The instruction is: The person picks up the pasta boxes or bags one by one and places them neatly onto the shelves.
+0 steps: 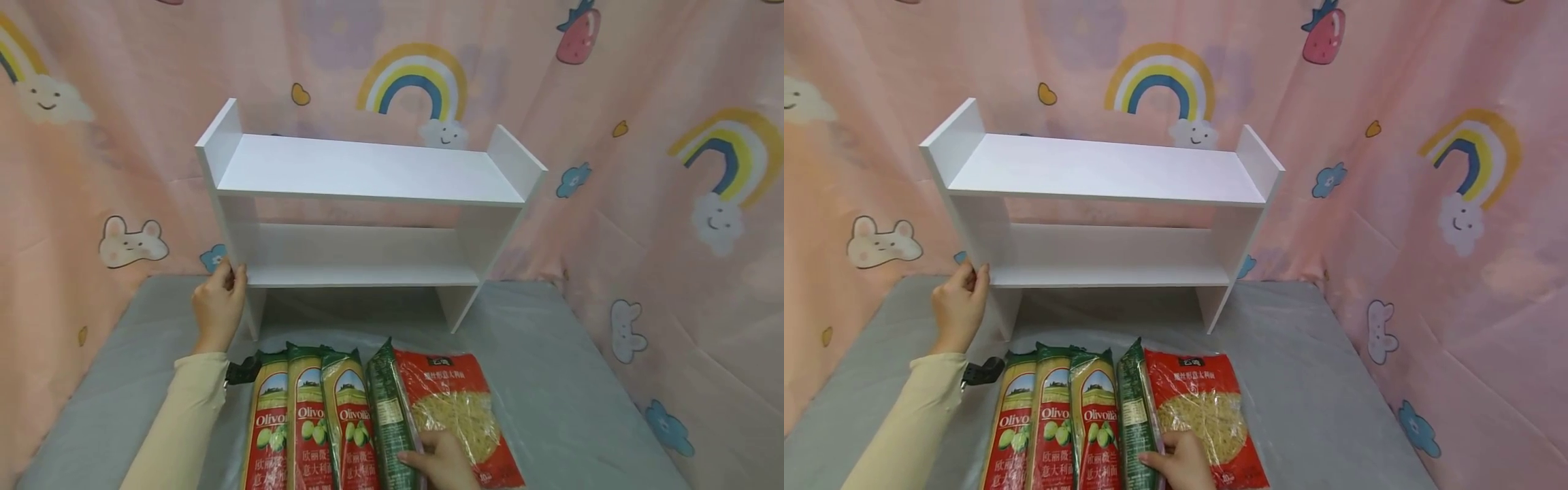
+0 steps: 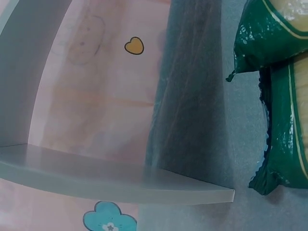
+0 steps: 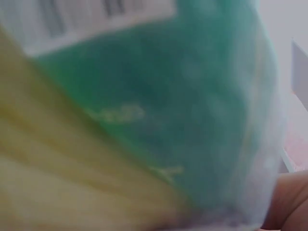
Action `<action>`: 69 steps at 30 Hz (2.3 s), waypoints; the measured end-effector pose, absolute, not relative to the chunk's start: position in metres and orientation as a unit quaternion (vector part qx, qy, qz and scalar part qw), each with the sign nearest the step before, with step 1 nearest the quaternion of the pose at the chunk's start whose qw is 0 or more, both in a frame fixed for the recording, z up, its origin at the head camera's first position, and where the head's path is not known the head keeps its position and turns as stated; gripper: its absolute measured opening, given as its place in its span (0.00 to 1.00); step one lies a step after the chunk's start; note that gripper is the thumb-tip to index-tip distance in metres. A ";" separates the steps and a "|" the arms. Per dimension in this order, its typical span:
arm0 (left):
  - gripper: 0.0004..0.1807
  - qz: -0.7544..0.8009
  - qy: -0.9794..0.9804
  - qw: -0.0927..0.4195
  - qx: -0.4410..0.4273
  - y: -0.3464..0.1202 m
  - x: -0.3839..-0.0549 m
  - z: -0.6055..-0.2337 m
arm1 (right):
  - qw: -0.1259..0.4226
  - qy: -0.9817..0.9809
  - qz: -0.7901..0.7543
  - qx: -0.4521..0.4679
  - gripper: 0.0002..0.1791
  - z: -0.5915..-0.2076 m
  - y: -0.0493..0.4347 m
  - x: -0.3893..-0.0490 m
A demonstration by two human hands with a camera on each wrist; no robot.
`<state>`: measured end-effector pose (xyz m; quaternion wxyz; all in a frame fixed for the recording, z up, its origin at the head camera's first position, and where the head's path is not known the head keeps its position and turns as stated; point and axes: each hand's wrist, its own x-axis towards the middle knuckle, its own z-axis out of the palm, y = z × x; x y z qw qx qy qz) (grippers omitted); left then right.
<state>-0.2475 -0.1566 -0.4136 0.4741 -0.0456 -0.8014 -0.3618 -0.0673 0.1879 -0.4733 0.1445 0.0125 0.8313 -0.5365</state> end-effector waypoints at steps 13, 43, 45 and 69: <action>0.09 -0.358 -0.796 0.484 -0.056 -0.157 -0.249 -0.408 | 0.112 0.806 -0.579 0.038 0.14 -0.452 0.187 -0.068; 0.06 -0.356 -0.805 0.469 -0.075 -0.159 -0.247 -0.416 | -0.316 0.833 -0.420 -0.172 0.13 -0.336 0.173 -0.099; 0.06 -0.353 -0.805 0.470 -0.075 -0.158 -0.249 -0.417 | -0.329 0.830 -0.406 -0.194 0.13 -0.320 0.175 -0.105; 0.11 -0.349 -0.802 0.478 -0.080 -0.153 -0.262 -0.421 | -0.373 0.818 -0.392 -0.196 0.07 -0.196 0.171 -0.129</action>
